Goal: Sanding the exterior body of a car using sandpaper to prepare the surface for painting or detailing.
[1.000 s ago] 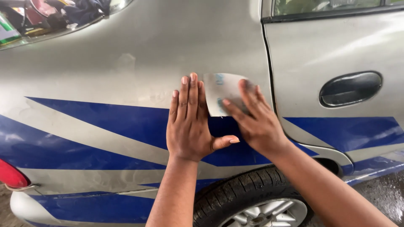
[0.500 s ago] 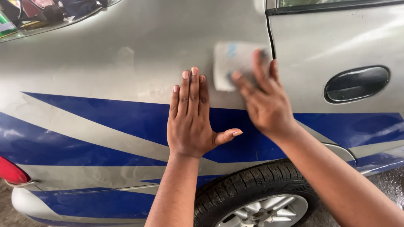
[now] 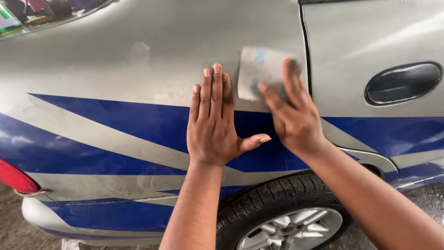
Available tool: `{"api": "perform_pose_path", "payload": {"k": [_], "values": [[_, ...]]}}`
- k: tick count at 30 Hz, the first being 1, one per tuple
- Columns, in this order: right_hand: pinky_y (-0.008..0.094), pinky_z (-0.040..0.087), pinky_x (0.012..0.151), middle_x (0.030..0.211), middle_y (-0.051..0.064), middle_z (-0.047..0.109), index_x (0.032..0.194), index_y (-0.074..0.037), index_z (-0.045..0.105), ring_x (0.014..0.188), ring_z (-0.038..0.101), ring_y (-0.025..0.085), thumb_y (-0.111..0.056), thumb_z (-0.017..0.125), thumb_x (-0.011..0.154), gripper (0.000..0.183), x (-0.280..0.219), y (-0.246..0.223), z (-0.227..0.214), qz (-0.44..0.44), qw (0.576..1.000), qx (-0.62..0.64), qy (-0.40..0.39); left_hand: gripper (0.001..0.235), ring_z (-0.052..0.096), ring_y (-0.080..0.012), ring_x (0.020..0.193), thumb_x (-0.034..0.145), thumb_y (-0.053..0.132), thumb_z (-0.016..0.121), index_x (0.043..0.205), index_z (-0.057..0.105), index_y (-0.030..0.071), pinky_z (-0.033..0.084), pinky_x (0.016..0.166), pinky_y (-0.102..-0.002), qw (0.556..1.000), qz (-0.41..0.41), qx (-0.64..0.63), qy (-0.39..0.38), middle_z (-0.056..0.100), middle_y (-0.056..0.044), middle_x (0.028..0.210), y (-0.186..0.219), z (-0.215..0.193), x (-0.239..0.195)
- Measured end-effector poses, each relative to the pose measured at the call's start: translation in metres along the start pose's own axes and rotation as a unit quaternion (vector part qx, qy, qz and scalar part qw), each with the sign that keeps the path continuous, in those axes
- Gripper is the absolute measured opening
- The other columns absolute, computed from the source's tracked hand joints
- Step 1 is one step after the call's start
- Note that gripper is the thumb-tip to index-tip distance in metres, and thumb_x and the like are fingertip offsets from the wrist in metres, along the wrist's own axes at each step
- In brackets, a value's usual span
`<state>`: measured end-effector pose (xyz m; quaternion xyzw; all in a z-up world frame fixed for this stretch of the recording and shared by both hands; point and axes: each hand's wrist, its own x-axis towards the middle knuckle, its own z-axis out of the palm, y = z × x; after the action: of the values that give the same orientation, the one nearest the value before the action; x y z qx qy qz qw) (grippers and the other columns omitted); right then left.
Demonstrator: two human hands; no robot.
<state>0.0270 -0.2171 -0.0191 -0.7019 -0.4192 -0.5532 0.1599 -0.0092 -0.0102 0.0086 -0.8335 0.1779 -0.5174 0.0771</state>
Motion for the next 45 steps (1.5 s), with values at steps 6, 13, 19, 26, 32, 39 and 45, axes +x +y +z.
{"api": "perform_pose_path", "payload": {"k": [6,13,19,26,32,39,45], "values": [[0.064,0.037,0.128,0.161,0.032,0.033,0.152,-0.003,0.049,0.154,0.034,0.045,-0.008,0.045,0.115,0.038,-0.008,-0.01,0.006,-0.004,1.0,-0.027,0.014,0.132,0.018,-0.0298,0.159,0.075,0.095,0.004,0.162,0.026,-0.002,0.015,0.133,-0.044,1.0,-0.016,-0.018,-0.009,0.021,-0.017,0.169,-0.002,0.001,-0.003],[0.061,0.035,0.13,0.16,0.03,0.034,0.152,0.005,0.047,0.154,0.035,0.046,0.006,0.048,0.113,0.039,-0.023,-0.016,0.011,0.024,0.997,-0.029,0.062,0.131,0.025,-0.0322,0.158,0.077,0.095,0.005,0.16,0.031,-0.003,0.02,0.132,-0.045,1.0,-0.003,-0.016,0.017,0.028,-0.019,0.167,-0.004,0.004,-0.006],[0.064,0.036,0.129,0.158,0.033,0.037,0.15,0.004,0.05,0.152,0.035,0.048,0.002,0.047,0.114,0.036,-0.039,-0.025,0.014,0.044,0.994,-0.038,0.09,0.131,0.026,-0.0325,0.157,0.078,0.096,0.009,0.159,0.032,-0.003,0.022,0.133,-0.046,0.999,-0.001,-0.025,0.026,0.029,-0.019,0.166,-0.003,0.003,-0.012],[0.065,0.043,0.122,0.155,0.035,0.042,0.15,0.002,0.051,0.147,0.044,0.047,-0.005,0.048,0.113,0.038,-0.065,-0.018,0.018,-0.029,0.996,-0.06,0.055,0.118,0.027,-0.0318,0.156,0.087,0.089,0.005,0.159,0.031,-0.001,0.021,0.131,-0.046,0.999,0.041,-0.006,0.006,0.03,-0.018,0.166,-0.002,0.007,-0.042],[0.069,0.034,0.127,0.163,0.027,0.032,0.155,-0.003,0.046,0.155,0.032,0.041,-0.003,0.051,0.112,0.044,-0.082,-0.021,0.02,-0.013,0.999,-0.045,0.021,0.116,0.029,-0.0312,0.156,0.089,0.089,0.004,0.159,0.033,0.001,0.022,0.13,-0.046,0.999,0.045,0.002,0.012,0.032,-0.017,0.165,0.0,0.013,-0.05],[0.063,0.038,0.126,0.153,0.04,0.037,0.143,0.009,0.056,0.149,0.034,0.054,0.005,0.047,0.111,0.034,-0.084,-0.035,0.024,0.093,0.986,-0.044,0.133,0.117,0.027,-0.031,0.155,0.089,0.088,0.001,0.16,0.032,0.001,0.02,0.13,-0.047,0.999,0.038,0.009,0.004,0.03,-0.016,0.165,0.001,0.018,-0.053],[0.071,0.037,0.122,0.151,0.04,0.044,0.145,0.003,0.055,0.144,0.046,0.054,0.005,0.044,0.103,0.044,-0.103,-0.033,0.025,0.019,0.997,-0.056,0.046,0.116,0.036,-0.0324,0.152,0.09,0.086,0.002,0.156,0.042,-0.001,0.026,0.128,-0.047,0.998,0.043,-0.013,0.05,0.039,-0.018,0.161,0.001,0.019,-0.053]]}}
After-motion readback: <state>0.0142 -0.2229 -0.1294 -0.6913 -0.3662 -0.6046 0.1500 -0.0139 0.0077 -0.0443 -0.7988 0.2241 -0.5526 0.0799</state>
